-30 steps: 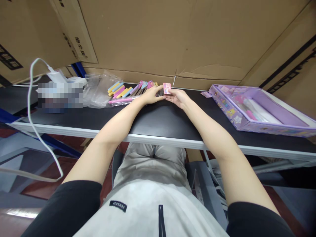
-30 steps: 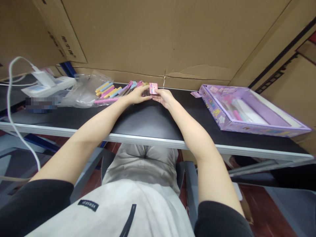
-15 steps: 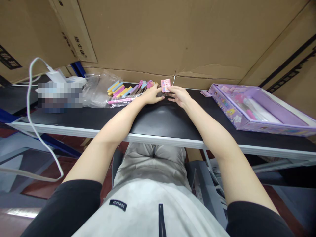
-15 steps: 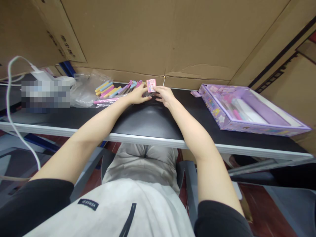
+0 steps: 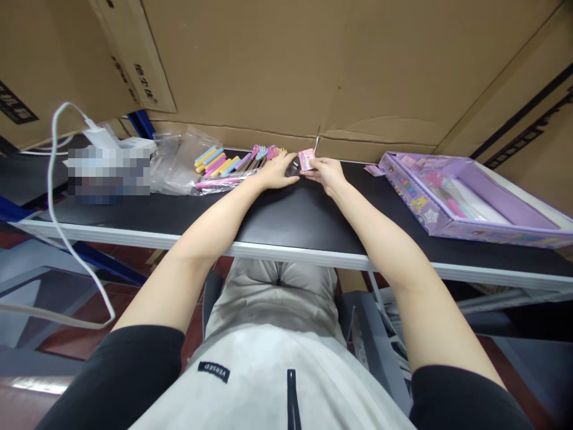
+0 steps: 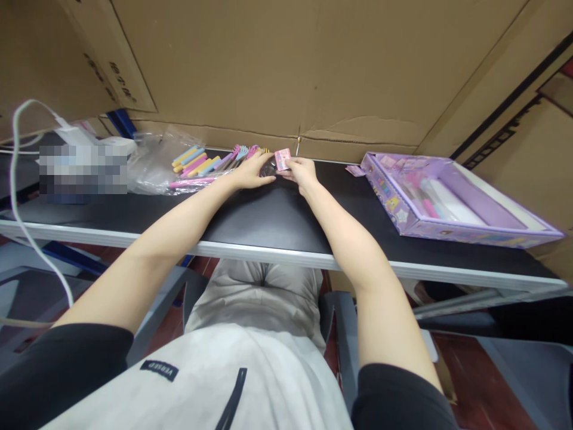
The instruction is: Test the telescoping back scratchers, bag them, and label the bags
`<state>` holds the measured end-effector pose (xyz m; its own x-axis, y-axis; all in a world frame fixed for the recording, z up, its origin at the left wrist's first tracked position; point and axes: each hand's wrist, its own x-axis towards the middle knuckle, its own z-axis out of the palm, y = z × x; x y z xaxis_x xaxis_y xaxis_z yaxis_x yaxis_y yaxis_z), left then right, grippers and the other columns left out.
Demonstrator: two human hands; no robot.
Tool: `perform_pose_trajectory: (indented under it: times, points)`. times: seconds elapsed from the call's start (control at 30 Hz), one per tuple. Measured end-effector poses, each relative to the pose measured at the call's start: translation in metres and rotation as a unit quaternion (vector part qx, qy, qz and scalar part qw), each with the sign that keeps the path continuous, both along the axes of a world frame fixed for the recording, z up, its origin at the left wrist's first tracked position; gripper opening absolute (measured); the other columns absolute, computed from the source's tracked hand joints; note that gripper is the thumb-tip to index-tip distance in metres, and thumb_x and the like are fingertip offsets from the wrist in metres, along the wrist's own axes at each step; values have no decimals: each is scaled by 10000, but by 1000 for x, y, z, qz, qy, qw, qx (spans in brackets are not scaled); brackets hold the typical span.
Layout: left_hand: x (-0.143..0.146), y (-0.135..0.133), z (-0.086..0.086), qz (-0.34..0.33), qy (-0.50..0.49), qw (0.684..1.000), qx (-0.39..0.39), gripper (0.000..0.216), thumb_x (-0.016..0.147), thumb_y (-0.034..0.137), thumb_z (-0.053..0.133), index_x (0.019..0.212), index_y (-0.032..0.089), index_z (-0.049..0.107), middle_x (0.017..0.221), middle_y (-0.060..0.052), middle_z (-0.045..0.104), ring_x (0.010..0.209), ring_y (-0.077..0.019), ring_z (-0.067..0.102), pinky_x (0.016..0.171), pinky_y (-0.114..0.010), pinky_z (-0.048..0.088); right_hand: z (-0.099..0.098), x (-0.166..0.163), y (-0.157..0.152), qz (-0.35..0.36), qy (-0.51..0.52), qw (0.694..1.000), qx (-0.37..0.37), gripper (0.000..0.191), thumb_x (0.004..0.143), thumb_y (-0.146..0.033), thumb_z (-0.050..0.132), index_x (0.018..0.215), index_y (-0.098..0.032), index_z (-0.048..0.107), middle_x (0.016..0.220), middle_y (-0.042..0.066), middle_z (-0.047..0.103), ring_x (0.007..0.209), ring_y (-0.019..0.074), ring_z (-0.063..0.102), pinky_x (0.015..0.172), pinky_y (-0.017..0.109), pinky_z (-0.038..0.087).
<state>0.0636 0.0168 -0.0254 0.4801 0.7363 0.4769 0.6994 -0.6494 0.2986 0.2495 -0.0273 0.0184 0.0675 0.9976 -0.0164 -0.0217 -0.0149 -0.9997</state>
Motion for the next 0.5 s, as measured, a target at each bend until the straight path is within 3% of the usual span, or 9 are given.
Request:
perform_pose_trajectory:
  times: [0.17,0.37,0.5]
  points:
    - [1,4,-1,-3,-21,1000,-13,747,805,399,825,1467,148,588,1405,-230,633,1352,-424,612,1183,-580,482,-6,0,6,-24,1,1000,6,200,1003,-43,568,884,-204,567,735,1,698,628,117,724,868,327,667]
    - [0,5,-1,-9,-32,999,-17,701,798,379,834,1428,147,630,1342,-198,651,1319,-394,623,1178,-551,487,-13,4,14,-26,-5,1000,12,227,911,-53,692,893,-224,544,813,10,708,692,157,731,860,429,688]
    - [0,5,0,-19,-31,999,-18,703,807,376,828,1438,145,624,1372,-200,647,1335,-391,613,1182,-549,484,-12,3,14,-28,-14,999,11,232,931,-35,645,858,-223,529,751,-1,682,660,133,697,841,388,687]
